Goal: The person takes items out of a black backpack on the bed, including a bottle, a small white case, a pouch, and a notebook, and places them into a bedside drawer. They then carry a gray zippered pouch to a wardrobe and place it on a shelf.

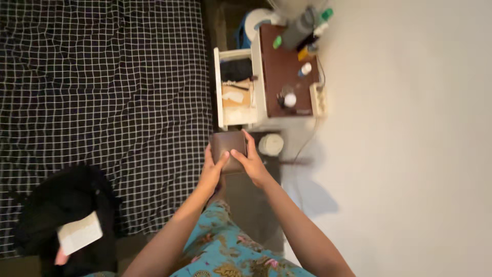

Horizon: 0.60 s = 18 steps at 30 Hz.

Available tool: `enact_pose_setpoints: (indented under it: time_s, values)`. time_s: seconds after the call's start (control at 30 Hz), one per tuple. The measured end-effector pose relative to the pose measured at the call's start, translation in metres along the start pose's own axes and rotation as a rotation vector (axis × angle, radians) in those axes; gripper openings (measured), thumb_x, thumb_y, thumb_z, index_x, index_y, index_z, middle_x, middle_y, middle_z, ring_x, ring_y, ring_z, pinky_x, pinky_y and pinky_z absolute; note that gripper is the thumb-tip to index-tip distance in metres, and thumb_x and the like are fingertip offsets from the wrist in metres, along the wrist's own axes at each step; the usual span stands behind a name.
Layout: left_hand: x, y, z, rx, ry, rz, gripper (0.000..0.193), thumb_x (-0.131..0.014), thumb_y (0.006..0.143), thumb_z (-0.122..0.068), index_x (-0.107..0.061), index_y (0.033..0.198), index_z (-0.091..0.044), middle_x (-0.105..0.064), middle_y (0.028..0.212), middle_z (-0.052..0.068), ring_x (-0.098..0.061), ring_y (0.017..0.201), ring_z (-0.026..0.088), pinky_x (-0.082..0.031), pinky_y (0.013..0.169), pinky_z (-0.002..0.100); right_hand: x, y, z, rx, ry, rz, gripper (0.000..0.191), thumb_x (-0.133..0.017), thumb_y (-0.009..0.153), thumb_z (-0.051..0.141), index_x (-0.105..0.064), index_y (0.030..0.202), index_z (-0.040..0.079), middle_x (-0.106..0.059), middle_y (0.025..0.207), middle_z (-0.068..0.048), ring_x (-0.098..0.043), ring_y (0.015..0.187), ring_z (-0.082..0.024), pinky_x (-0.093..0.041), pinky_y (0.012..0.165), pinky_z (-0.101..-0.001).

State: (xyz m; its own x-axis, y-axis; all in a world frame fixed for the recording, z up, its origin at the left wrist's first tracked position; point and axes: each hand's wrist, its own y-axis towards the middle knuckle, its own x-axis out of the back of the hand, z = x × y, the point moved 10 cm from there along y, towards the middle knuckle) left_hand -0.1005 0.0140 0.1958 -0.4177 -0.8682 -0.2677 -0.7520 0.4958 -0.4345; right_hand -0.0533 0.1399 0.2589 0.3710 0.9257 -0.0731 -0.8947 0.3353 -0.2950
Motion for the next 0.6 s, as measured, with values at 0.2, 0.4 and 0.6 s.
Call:
enact_pose_setpoints:
  time_s: [0.2,0.4,0.6]
  values:
    - [-0.043,0.096,-0.016,-0.017,-0.105,0.010,0.085,-0.075,0.087,-0.034,-0.034,0.154,-0.004,-0.052,0.147,0.017,-0.053,0.134,0.025,-0.045,0.109,0.037,0.059,0.105,0.045,0.117,-0.377,0.210,0.100,-0.080,0.090,0.024,-0.015,0.165,0.013,-0.030,0.166,-0.015,-0.033,0.150,-0.028,-0.031,0.120,-0.0412]
    - [-0.069,0.176,-0.020,0.025,-0.158,0.034,0.078,-0.079,0.083,-0.030,-0.041,0.146,-0.005,-0.060,0.139,0.017,-0.058,0.128,0.025,-0.048,0.104,0.039,0.079,0.211,0.048,-0.079,-0.461,0.582,0.096,-0.086,0.079,0.032,-0.033,0.157,0.012,-0.048,0.149,-0.016,-0.048,0.138,-0.028,-0.042,0.113,-0.0416]
    - [-0.064,0.222,0.012,0.264,-0.288,-0.123,0.067,-0.064,0.091,-0.037,-0.043,0.151,-0.017,-0.061,0.138,0.003,-0.055,0.129,0.018,-0.043,0.103,0.043,0.062,0.303,0.022,0.103,-0.840,0.800,0.090,-0.088,0.076,0.028,-0.038,0.148,0.010,-0.056,0.139,-0.018,-0.056,0.130,-0.033,-0.043,0.109,-0.0429]
